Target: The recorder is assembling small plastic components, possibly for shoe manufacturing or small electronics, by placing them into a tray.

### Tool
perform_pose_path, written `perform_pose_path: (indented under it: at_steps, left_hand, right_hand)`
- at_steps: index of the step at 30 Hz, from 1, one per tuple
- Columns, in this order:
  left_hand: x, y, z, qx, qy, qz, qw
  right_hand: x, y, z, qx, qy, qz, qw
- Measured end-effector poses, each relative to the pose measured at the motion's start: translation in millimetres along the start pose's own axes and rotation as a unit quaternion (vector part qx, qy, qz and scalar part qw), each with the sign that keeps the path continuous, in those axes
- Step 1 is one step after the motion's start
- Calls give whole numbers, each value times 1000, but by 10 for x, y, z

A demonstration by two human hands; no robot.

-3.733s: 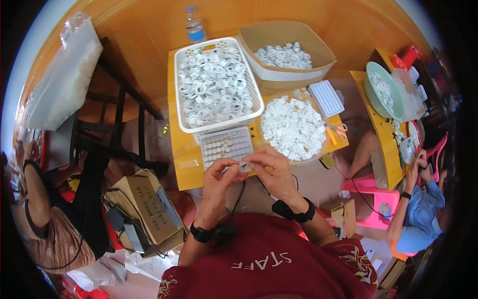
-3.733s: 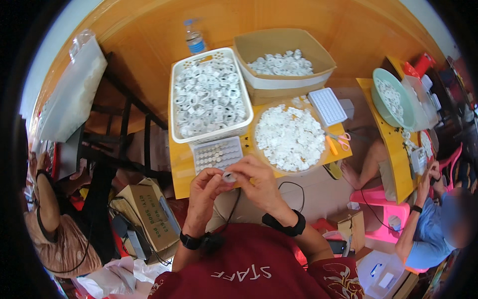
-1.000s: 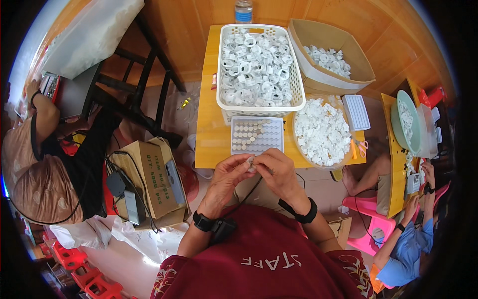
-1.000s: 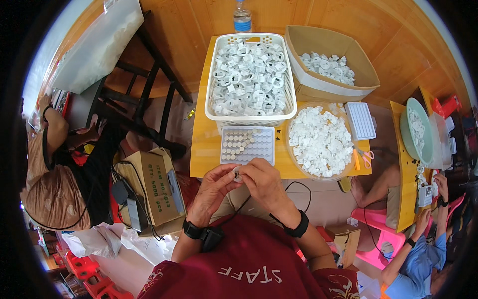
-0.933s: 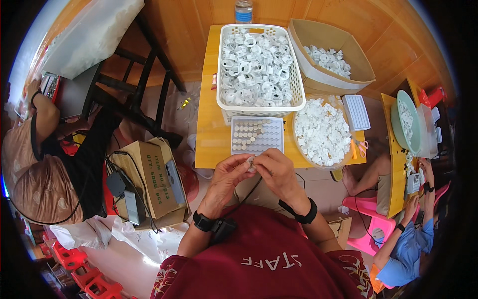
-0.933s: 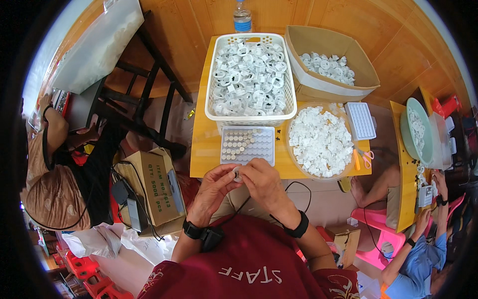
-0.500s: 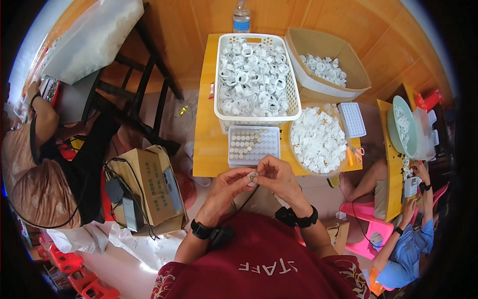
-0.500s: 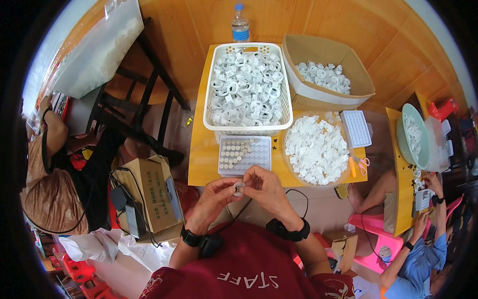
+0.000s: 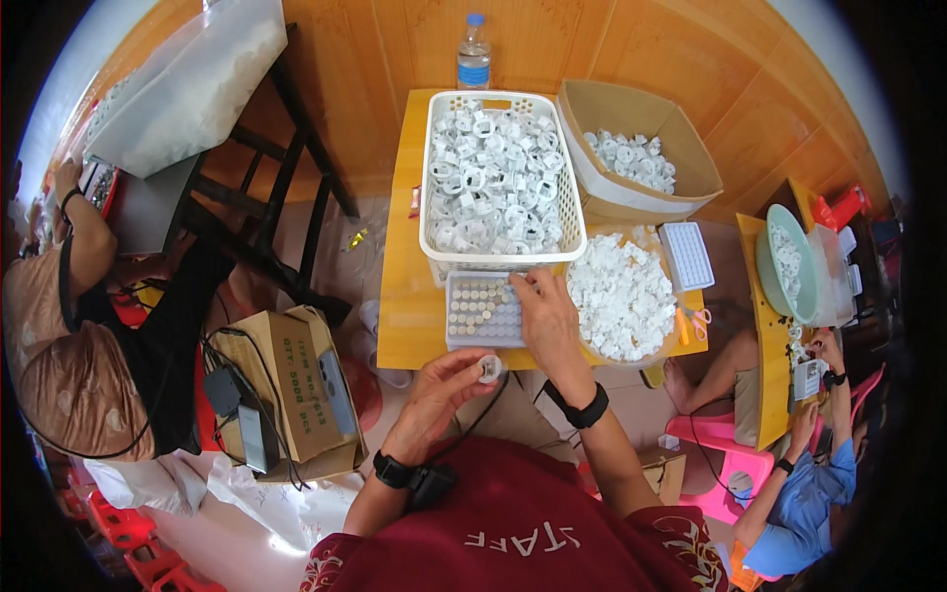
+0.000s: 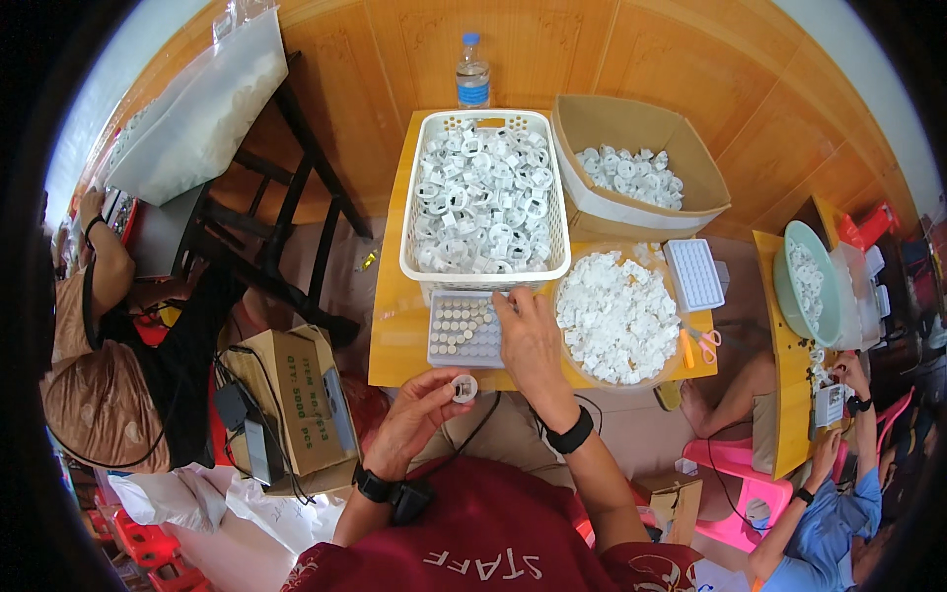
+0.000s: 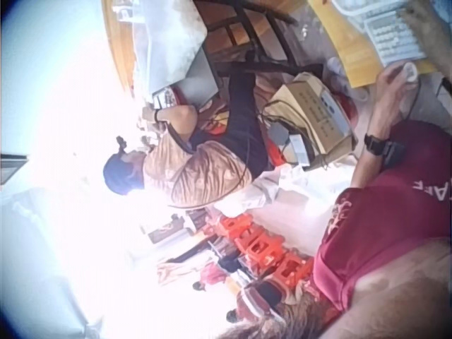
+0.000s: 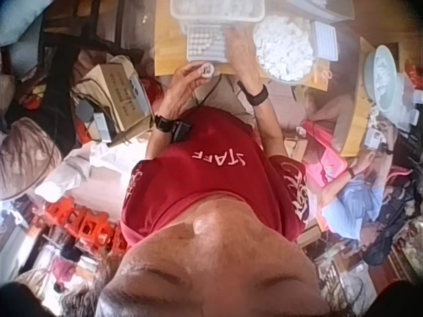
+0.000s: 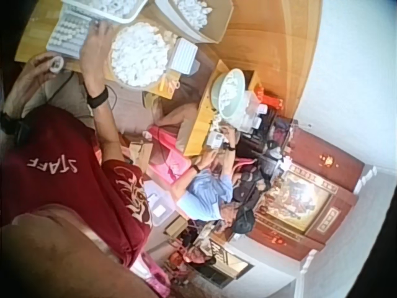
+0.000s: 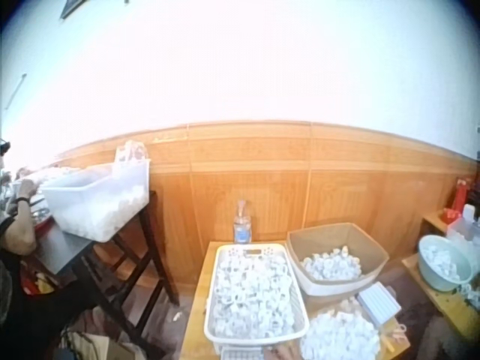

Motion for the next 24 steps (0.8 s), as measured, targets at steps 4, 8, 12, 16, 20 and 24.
perform_pose_path:
  at_steps: [4, 8, 12, 16, 20, 24]
  left_hand:
    - [43, 4, 2, 3, -5, -3, 1000]
    - [72, 32, 13, 4, -10, -7, 1000]
    - [40, 23, 1, -1, -16, -2, 1000]
    - [43, 11, -8, -5, -22, -10, 1000]
    - [61, 10, -7, 0, -23, -13, 1000]
    - [40, 20, -19, -1, -31, -17, 999]
  right_hand:
    - [69, -71, 18, -7, 12, 24, 1000]
    - [135, -106, -80, -46, 78, -8, 996]
    - [152, -102, -72, -62, 91, 3, 994]
    - [87, -125, -52, -41, 91, 8, 995]
    - [59, -112, -77, -52, 99, 18, 994]
    - [-18, -83, -139, -79, 149, 49, 984]
Point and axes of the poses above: each hand's wrist, its own y-axis towards the middle knuckle, its own x-axis out of the back of the hand, z = x × y, the point moved 6 cm from there along y, towards the middle knuckle, and after that the axes turned 11 degrees about -y, right-handed, at the moved point
